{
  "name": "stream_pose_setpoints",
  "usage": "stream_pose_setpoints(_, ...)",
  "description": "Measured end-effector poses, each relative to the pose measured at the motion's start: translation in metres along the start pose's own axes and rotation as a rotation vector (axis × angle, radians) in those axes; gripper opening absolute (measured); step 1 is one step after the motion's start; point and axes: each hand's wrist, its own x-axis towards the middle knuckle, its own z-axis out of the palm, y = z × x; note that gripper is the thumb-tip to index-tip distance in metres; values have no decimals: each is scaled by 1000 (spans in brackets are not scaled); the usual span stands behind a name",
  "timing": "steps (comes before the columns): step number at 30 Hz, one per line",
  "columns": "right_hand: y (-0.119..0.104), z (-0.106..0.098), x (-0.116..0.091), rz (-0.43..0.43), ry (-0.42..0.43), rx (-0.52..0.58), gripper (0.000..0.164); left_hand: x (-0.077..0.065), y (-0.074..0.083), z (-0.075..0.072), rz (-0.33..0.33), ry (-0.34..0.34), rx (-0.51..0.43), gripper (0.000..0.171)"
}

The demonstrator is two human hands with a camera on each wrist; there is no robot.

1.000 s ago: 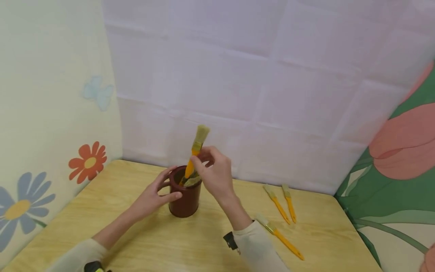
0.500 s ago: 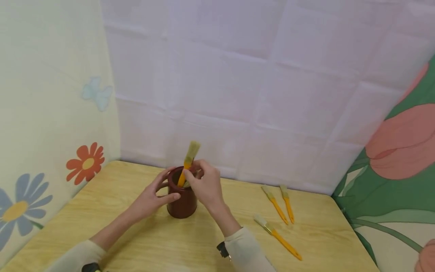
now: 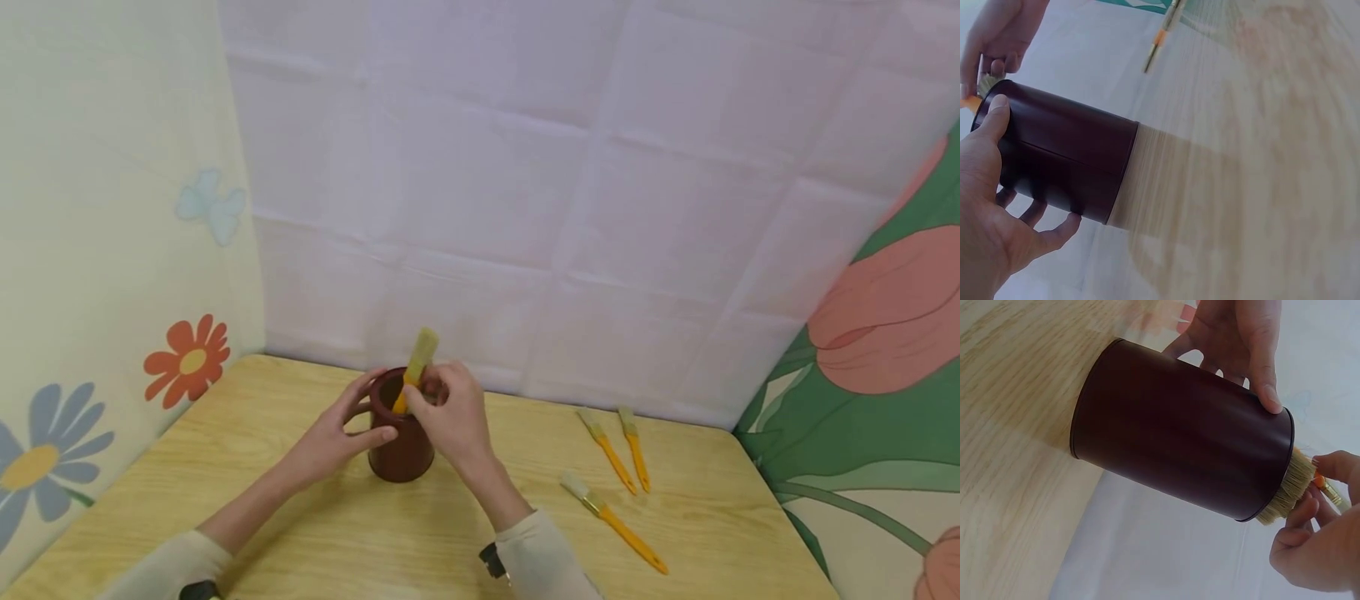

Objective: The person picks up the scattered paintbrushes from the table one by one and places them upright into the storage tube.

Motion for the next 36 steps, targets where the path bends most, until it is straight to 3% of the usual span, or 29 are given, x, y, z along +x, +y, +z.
stream_pose_setpoints(14, 5, -6, -6, -54, -14, -9, 10, 2, -2, 4, 1, -24, -10, 88)
stream_pose_setpoints(20, 3, -18, -10, -41, -22, -10, 19, 4, -5, 5, -5, -28, 3, 88)
stream_pose_setpoints(27, 6, -50, -18, -42, -2, -45, 16, 5, -6, 3, -8, -15, 19, 88)
stream_pose_setpoints(36, 23, -111, -46, 88, -16, -154, 16, 2, -9, -4, -2, -19, 48, 85)
